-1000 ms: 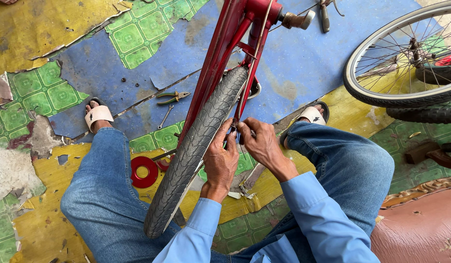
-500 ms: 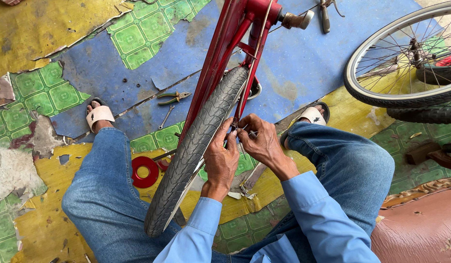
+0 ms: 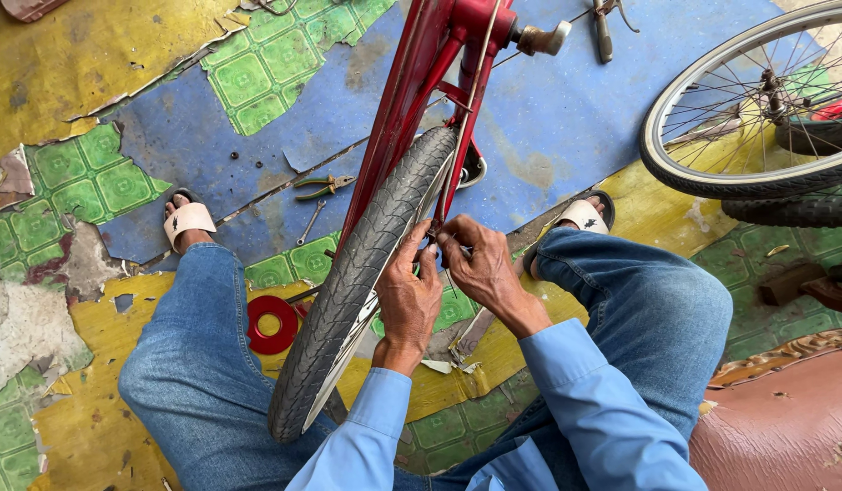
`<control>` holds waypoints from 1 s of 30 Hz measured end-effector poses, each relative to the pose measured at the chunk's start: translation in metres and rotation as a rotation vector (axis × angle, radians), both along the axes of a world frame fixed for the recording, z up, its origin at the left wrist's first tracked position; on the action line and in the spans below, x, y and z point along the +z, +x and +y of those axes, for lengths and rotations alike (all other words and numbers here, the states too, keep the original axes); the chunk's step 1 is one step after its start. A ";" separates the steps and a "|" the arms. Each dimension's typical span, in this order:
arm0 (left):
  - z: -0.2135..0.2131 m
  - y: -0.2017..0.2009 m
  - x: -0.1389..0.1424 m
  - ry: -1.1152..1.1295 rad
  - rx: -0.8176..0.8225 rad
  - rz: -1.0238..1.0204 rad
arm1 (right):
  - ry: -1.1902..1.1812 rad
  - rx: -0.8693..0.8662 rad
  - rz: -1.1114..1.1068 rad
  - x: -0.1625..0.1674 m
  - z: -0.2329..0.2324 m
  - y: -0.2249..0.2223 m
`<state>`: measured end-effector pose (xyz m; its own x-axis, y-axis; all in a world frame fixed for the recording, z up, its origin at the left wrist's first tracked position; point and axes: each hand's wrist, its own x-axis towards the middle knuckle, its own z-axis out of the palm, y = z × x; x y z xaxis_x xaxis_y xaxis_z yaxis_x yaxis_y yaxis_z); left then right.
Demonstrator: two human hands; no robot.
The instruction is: The person sits on the floor beside a red bicycle lying on its side and works on the rear wheel, using a small spoke wrench to turn the wheel nipples and adjust the spokes, steadying the wheel with the other hand and repositioning the wheel while continuing the spoke adjustments.
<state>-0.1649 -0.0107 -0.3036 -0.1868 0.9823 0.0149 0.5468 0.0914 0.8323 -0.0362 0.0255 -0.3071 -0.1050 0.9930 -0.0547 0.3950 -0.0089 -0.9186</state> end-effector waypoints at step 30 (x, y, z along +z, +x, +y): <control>-0.091 0.014 0.066 0.121 -0.373 0.375 | -0.671 -0.409 1.110 0.053 -0.049 0.029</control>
<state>-0.1505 -0.1013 -0.2379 0.2145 0.9679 0.1310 0.7854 -0.2507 0.5659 -0.0076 -0.0232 -0.2539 -0.1168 0.7792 -0.6158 -0.6816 -0.5139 -0.5209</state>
